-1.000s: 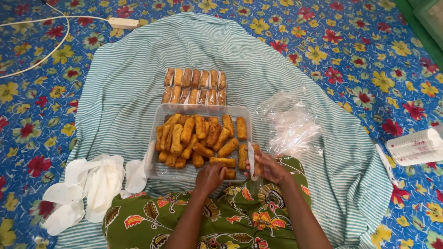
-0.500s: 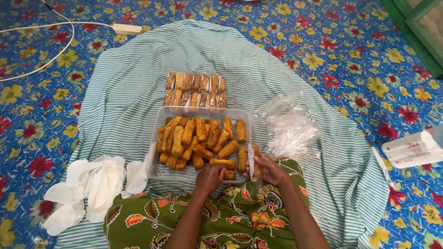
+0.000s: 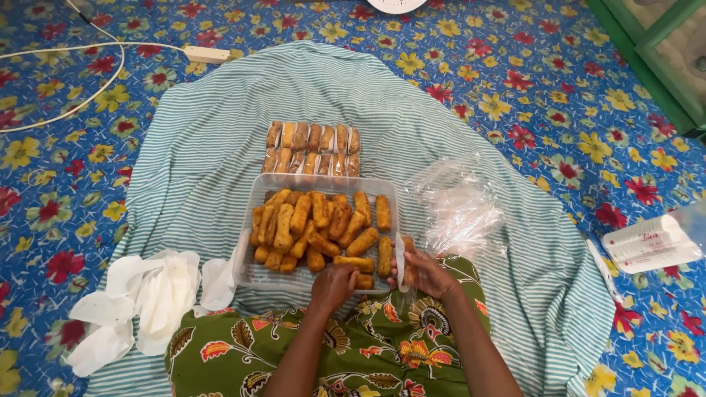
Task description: The person is individually packaging fried food sticks into narrow plastic sleeves while sitting on the floor.
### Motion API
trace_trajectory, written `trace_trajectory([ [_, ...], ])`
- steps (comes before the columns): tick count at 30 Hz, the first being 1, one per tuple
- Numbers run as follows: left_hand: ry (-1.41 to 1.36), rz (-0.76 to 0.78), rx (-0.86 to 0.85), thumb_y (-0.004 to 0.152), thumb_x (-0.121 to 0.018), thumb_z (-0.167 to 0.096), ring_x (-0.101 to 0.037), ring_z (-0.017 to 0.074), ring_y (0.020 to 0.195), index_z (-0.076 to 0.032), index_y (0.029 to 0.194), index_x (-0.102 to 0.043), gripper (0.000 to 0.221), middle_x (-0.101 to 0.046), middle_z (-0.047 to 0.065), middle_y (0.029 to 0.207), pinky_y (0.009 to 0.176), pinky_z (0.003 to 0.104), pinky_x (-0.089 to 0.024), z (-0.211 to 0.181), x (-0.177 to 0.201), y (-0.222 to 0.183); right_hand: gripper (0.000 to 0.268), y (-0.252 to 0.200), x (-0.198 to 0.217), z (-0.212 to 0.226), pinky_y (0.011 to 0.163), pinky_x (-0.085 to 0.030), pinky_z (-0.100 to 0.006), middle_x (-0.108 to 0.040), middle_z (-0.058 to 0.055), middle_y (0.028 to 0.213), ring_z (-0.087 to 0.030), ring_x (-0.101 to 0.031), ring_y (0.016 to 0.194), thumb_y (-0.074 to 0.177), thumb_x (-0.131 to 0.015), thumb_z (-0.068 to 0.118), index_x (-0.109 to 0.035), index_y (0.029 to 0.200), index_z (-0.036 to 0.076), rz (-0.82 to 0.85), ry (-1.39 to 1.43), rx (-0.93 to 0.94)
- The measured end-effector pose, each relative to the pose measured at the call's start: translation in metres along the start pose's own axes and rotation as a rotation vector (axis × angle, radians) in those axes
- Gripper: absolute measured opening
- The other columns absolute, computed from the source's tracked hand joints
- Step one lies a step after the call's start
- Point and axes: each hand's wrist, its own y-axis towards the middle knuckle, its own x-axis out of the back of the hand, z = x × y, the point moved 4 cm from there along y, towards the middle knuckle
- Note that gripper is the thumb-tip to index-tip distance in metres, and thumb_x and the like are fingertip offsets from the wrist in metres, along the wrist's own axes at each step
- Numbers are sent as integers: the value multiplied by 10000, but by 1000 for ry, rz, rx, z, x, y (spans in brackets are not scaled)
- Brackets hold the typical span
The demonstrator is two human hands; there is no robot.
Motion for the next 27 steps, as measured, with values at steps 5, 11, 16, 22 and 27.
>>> trace_trajectory([
  [5, 4, -2, -4, 1058, -556, -276, -739, 370, 945, -44, 1204, -721, 320, -747, 182, 1004, 794, 462, -634, 4, -4, 1, 291, -4, -5, 2, 739, -640, -456, -726, -171, 998, -307, -744, 890, 952, -631, 233, -634, 1213, 103, -14, 6, 0],
  [11, 14, -23, -8, 1051, -567, -270, -733, 390, 941, -45, 1188, -725, 307, -742, 192, 990, 790, 492, -631, 3, -3, 1, 280, -6, -10, 4, 738, -639, -459, -724, -174, 1006, -312, -741, 896, 950, -635, 238, -633, 1199, 110, -28, -1, 5],
  [16, 21, -15, -15, 1051, -568, -286, -740, 376, 926, -55, 1180, -727, 308, -749, 174, 983, 770, 472, -632, 6, -6, 2, 326, -5, -9, 5, 749, -640, -473, -721, -180, 1009, -316, -741, 900, 949, -630, 235, -618, 1249, 107, -30, -4, 4],
  [22, 12, -25, -38, 1049, -564, -287, -738, 372, 843, -66, 1130, -735, 291, -740, 161, 897, 708, 458, -631, 12, -11, 5, 308, -5, -9, 5, 780, -632, -490, -716, -200, 1014, -342, -733, 917, 943, -636, 232, -623, 1227, 113, -35, -4, 3],
  [27, 27, -19, -29, 1043, -568, -284, -746, 361, 838, -75, 1128, -737, 282, -750, 149, 898, 694, 448, -631, 8, -7, 4, 409, -1, -3, 3, 792, -630, -496, -706, -194, 1015, -334, -731, 920, 934, -644, 254, -594, 1308, 97, -27, -27, 7],
])
